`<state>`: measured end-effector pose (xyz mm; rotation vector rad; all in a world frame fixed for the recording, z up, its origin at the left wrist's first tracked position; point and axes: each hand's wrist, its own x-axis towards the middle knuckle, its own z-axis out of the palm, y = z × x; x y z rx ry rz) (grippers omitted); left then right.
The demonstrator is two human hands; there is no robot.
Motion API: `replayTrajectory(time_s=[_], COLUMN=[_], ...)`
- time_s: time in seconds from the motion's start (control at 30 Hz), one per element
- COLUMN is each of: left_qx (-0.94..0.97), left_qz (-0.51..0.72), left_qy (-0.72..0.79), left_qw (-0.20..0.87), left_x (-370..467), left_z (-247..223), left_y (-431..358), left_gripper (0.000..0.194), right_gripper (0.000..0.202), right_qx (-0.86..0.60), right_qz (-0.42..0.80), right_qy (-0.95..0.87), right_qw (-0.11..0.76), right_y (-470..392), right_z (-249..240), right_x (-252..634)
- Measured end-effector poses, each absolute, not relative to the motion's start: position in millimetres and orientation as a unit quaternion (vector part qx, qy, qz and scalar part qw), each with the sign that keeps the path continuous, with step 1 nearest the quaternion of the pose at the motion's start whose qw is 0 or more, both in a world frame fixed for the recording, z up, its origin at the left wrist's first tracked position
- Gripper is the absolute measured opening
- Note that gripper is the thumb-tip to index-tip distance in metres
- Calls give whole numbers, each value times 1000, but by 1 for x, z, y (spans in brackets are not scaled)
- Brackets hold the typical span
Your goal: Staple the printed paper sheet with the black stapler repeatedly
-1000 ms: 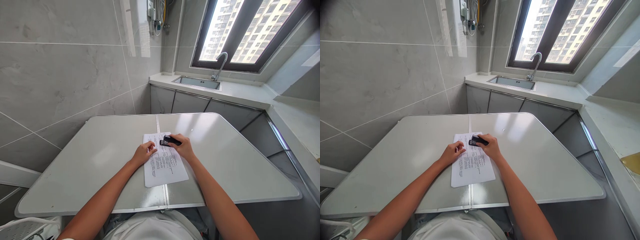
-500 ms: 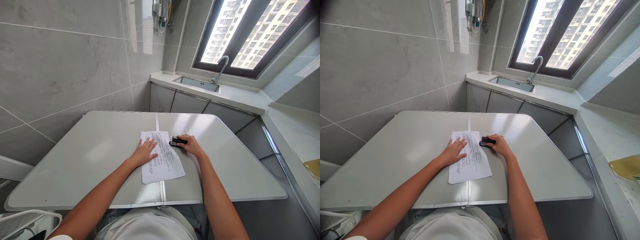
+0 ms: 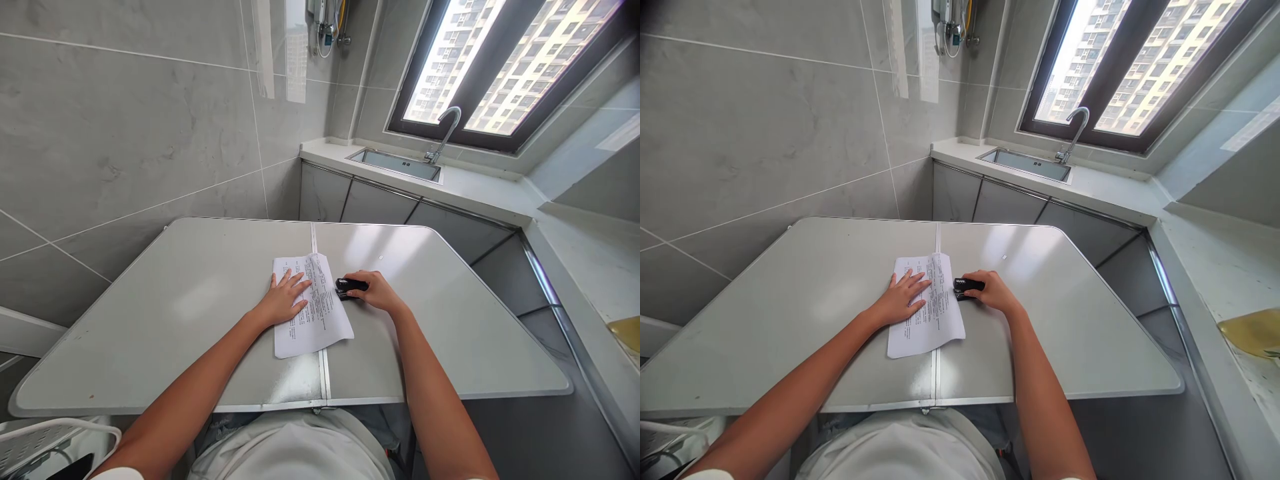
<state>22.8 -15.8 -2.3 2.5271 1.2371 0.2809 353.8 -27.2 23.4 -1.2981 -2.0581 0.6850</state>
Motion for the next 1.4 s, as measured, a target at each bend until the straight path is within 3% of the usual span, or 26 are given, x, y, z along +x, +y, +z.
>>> replayTrajectory(time_s=[0.23, 0.43, 0.93, 1.4], left_qx=[893, 914, 923, 947], left_qz=[106, 140, 124, 134], left_qy=[408, 341, 340, 236], left_qw=[157, 168, 131, 173], left_x=[18, 30, 66, 65], left_z=[6, 16, 2, 8], left_y=[-20, -31, -40, -41], left_gripper=[52, 30, 62, 57], right_gripper=[36, 32, 32, 45], right_qx=[-544, -548, -544, -488], right_qz=[239, 223, 212, 143], right_qy=[-727, -732, -738, -790], right_qw=[344, 336, 340, 344], right_y=[-22, -21, -18, -16], right_z=[16, 13, 9, 9], right_x=[361, 356, 351, 327])
